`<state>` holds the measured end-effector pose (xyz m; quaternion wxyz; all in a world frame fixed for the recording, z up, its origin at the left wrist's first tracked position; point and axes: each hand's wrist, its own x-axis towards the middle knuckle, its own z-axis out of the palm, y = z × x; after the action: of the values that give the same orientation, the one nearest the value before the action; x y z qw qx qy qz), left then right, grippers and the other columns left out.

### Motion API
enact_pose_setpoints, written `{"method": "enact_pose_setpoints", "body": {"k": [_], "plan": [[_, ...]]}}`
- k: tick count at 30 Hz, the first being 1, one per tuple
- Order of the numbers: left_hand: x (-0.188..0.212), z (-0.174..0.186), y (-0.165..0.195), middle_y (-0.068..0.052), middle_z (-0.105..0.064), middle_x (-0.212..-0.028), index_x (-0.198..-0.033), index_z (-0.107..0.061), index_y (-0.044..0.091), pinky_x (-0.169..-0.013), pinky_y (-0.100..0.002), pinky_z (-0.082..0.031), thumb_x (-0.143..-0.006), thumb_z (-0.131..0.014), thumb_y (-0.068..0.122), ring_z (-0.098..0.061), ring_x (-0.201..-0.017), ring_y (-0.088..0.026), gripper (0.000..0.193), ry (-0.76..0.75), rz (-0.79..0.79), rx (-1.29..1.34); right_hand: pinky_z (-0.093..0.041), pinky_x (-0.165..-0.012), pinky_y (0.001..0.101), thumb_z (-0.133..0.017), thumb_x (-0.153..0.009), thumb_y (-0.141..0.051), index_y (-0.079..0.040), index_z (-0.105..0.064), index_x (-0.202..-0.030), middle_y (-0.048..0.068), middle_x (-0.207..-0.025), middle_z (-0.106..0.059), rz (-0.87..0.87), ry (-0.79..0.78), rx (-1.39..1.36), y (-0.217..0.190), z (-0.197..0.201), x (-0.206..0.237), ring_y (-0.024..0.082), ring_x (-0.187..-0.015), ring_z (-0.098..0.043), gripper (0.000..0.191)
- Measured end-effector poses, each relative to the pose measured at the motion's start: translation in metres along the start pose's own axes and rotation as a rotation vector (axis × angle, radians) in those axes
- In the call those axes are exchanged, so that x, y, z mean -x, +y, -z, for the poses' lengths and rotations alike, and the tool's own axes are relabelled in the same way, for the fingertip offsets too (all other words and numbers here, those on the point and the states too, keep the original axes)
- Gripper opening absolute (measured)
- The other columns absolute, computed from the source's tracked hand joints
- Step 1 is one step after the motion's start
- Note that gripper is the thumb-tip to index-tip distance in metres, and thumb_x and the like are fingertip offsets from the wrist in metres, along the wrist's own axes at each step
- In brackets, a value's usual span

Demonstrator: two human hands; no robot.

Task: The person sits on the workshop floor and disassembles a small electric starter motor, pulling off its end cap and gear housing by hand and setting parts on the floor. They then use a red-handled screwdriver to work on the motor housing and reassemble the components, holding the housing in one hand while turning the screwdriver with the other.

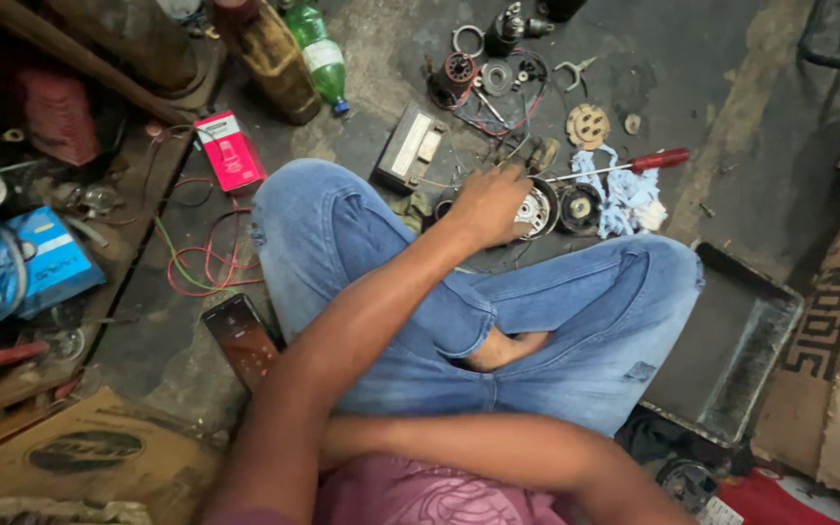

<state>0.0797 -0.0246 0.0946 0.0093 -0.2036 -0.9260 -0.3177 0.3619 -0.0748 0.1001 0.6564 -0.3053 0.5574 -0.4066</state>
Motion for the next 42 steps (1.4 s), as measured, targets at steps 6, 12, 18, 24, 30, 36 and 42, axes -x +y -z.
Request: {"method": "enact_pose_setpoints", "body": {"k": [6,12,18,24,30,36,42], "plan": [[-0.009,-0.015,-0.016,-0.016,-0.066,-0.108,-0.103,-0.068,0.005,-0.087,-0.053,-0.053,-0.069,-0.081,0.028,-0.066,-0.105,-0.039,0.043,-0.028,0.053,0.154,-0.061,-0.091,0.0381,-0.065,-0.095,-0.014,-0.002,-0.066,-0.124,0.016,-0.116,-0.072,0.259,0.110,0.150,-0.068,0.065,0.153,0.027,-0.103,-0.074,0.031],[-0.005,-0.011,-0.013,-0.020,-0.067,-0.127,-0.136,-0.048,0.004,-0.096,-0.052,-0.053,-0.080,-0.072,0.018,-0.066,-0.117,-0.039,0.063,-0.130,0.183,0.102,-0.057,-0.090,0.0332,-0.071,-0.091,-0.011,-0.004,-0.069,-0.120,0.006,-0.112,-0.074,0.239,1.045,0.283,-0.081,0.177,0.272,0.015,-0.104,-0.070,0.030],[0.022,-0.004,0.020,-0.028,-0.053,-0.139,-0.148,-0.024,0.000,-0.104,-0.052,-0.040,-0.051,-0.091,0.024,-0.052,-0.125,-0.044,0.121,0.023,0.243,0.103,-0.054,-0.091,0.0404,-0.074,-0.078,-0.003,0.000,-0.065,-0.124,0.018,-0.113,-0.069,0.023,1.132,0.795,-0.051,0.246,0.262,0.034,-0.103,-0.068,0.047],[0.028,-0.020,0.020,-0.021,-0.057,-0.139,-0.150,-0.034,0.003,-0.114,-0.051,-0.039,-0.057,-0.091,0.022,-0.052,-0.134,-0.041,0.111,0.163,0.283,0.178,-0.052,-0.093,0.0471,-0.077,-0.070,-0.002,0.001,-0.060,-0.129,0.023,-0.120,-0.063,-0.038,0.933,0.972,-0.037,0.274,0.238,0.044,-0.109,-0.062,0.061],[0.026,-0.032,0.009,-0.023,-0.058,-0.136,-0.146,-0.038,0.004,-0.113,-0.052,-0.039,-0.054,-0.095,0.024,-0.051,-0.134,-0.044,0.109,0.212,0.236,0.213,-0.053,-0.090,0.0476,-0.083,-0.062,-0.009,0.003,-0.058,-0.130,0.023,-0.117,-0.064,-0.090,0.801,1.021,-0.043,0.285,0.237,0.043,-0.108,-0.063,0.073],[0.026,-0.024,0.005,-0.022,-0.061,-0.133,-0.143,-0.041,0.007,-0.111,-0.050,-0.042,-0.051,-0.097,0.025,-0.054,-0.131,-0.043,0.109,0.143,0.243,0.284,-0.055,-0.085,0.0473,-0.085,-0.064,-0.016,0.000,-0.065,-0.121,0.022,-0.111,-0.070,-0.121,0.681,1.001,-0.046,0.306,0.235,0.043,-0.099,-0.068,0.063],[0.024,-0.016,0.007,-0.024,-0.061,-0.131,-0.142,-0.041,0.005,-0.109,-0.050,-0.042,-0.048,-0.099,0.026,-0.054,-0.131,-0.043,0.113,0.117,0.243,0.271,-0.056,-0.083,0.0472,-0.084,-0.066,-0.017,0.000,-0.068,-0.114,0.022,-0.101,-0.072,-0.129,0.642,0.979,-0.045,0.313,0.234,0.043,-0.094,-0.069,0.053]]}}
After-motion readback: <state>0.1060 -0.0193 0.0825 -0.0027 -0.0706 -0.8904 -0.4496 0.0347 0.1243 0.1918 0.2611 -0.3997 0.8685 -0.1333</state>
